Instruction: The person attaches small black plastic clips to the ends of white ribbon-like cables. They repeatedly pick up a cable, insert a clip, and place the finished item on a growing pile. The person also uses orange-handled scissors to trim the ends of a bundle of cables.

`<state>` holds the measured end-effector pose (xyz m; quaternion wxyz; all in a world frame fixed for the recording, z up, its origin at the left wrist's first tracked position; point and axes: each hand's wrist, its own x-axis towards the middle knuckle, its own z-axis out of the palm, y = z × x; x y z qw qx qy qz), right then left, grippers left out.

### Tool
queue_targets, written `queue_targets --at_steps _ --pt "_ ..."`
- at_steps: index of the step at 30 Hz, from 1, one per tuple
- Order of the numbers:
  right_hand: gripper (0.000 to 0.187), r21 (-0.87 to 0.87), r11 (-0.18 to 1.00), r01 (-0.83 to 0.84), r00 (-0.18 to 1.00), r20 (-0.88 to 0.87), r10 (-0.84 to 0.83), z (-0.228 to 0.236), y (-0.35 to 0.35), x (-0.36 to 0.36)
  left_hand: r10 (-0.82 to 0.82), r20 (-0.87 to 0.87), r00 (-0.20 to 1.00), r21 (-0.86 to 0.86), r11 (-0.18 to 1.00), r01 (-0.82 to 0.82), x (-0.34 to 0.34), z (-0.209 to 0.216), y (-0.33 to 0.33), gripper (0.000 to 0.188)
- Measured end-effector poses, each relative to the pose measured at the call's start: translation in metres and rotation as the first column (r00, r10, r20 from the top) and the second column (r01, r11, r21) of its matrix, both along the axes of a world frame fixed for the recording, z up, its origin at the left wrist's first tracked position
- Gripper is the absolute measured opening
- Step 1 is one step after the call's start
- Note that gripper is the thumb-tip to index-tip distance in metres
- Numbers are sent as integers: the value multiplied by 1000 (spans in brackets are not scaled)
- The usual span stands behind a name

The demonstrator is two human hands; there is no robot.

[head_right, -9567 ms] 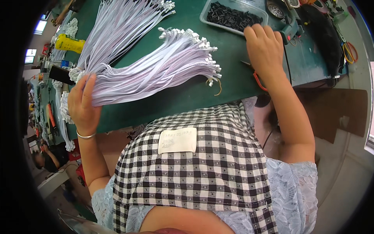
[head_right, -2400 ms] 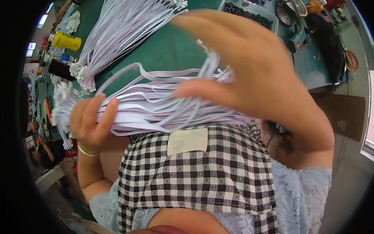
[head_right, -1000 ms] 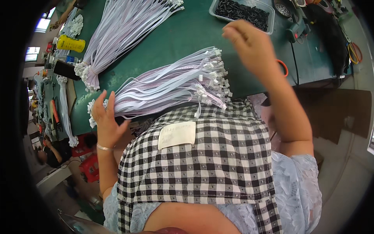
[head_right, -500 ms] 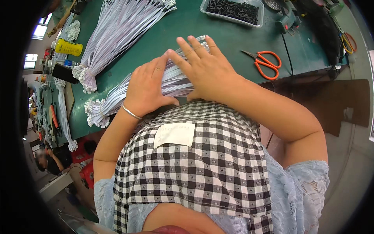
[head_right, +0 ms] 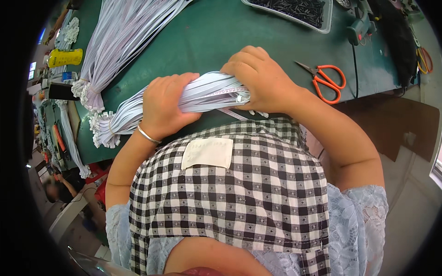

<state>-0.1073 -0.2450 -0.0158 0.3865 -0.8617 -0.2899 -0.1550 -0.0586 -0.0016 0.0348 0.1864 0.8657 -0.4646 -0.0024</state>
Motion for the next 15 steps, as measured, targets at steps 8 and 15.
queue_targets --at_steps 8,15 --pt "78 207 969 -135 917 -345 201 16 -22 -2 0 -8 1000 -33 999 -1 -1 5 1 57" --pt "60 -102 975 198 976 -71 -206 79 -41 -3 184 2 983 186 966 -181 -4 10 -4 71"
